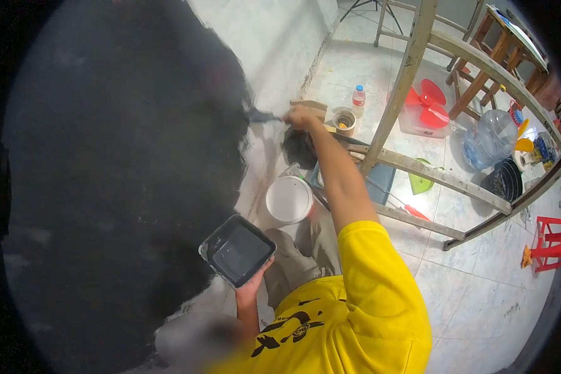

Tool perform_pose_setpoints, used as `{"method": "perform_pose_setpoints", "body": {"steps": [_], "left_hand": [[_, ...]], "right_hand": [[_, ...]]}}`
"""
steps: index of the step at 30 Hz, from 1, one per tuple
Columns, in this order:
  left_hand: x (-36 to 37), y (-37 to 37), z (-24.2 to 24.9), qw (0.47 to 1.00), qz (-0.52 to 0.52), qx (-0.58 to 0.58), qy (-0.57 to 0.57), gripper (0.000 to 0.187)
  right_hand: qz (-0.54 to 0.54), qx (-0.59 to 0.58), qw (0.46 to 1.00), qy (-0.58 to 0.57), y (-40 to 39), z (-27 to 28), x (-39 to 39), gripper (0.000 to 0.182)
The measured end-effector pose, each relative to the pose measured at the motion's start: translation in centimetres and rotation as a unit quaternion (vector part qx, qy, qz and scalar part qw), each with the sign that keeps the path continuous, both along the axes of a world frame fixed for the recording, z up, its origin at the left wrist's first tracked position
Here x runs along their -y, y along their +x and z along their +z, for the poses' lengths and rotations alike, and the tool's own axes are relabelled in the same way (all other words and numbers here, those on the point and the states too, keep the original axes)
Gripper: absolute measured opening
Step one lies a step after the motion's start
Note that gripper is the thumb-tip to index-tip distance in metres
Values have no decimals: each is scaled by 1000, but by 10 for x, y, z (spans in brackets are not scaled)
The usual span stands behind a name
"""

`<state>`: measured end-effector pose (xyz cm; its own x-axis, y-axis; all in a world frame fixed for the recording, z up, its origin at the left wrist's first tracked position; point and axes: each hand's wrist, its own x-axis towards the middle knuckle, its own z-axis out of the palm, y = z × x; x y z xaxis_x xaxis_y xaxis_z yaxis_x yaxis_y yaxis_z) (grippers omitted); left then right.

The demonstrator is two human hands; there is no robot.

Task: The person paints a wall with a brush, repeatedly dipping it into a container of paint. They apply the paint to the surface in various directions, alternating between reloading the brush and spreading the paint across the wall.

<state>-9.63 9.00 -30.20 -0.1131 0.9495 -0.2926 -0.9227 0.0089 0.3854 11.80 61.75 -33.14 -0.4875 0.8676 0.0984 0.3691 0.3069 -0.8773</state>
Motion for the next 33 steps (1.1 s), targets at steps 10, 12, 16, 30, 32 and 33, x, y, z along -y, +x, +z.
{"method": "perform_pose_setpoints", "body": {"steps": [10, 12, 16, 30, 32, 33], "left_hand": [[12, 4, 21, 999, 25, 32, -36, 92], [11, 6, 24, 999, 20, 21, -34, 85], [5, 14, 39, 997, 5, -14, -75, 70], [0, 12, 39, 997, -3, 70, -45, 67], [2, 12, 36, 993, 24, 88, -71, 63], [4, 12, 34, 991, 36, 98, -85, 62]], "right_hand": [[-113, -141, 981, -70, -16, 154, 5, 23], [-73, -321, 936, -124, 2, 173, 13, 25], [25, -493, 839, -228, 9, 156, 20, 27], [-75, 67, 995, -11, -37, 24, 20, 38], [-68, -79, 993, -61, -23, 83, 30, 32], [-71, -178, 975, -112, -14, 97, 32, 29]]}}
